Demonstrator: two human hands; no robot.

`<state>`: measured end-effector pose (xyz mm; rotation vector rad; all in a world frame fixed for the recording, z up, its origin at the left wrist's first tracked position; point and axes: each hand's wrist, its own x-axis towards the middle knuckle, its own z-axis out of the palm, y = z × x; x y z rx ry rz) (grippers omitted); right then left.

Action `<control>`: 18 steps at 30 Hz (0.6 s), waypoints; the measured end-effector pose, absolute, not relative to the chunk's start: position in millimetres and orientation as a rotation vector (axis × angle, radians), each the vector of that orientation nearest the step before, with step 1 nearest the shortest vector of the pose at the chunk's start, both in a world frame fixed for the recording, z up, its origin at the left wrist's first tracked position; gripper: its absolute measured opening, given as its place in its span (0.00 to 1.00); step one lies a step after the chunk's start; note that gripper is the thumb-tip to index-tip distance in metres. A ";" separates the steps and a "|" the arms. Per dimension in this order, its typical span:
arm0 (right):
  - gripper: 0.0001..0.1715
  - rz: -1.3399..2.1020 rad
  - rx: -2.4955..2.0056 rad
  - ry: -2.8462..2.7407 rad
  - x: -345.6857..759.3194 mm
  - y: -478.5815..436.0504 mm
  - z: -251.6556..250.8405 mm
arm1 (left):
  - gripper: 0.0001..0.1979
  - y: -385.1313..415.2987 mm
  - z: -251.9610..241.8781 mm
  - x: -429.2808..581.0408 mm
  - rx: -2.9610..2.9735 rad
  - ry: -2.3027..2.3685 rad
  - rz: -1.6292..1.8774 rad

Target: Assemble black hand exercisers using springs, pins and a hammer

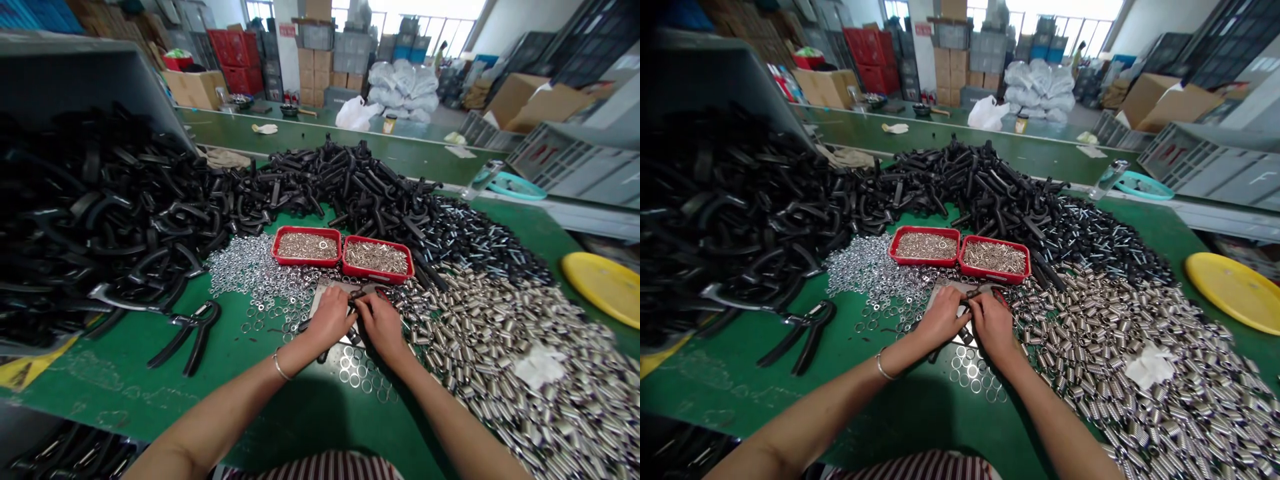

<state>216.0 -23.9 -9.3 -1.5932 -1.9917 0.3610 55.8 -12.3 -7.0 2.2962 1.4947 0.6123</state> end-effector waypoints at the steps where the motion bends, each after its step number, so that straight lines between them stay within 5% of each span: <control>1: 0.15 0.334 -1.608 -2.008 215.1 -23.9 -8.5 | 0.14 -12.3 -7.3 55.7 2.295 1.492 0.617; 18: 0.12 -0.068 -1.693 -2.273 246.5 -43.5 9.1 | 0.13 -2.6 -9.3 48.2 2.280 1.428 0.671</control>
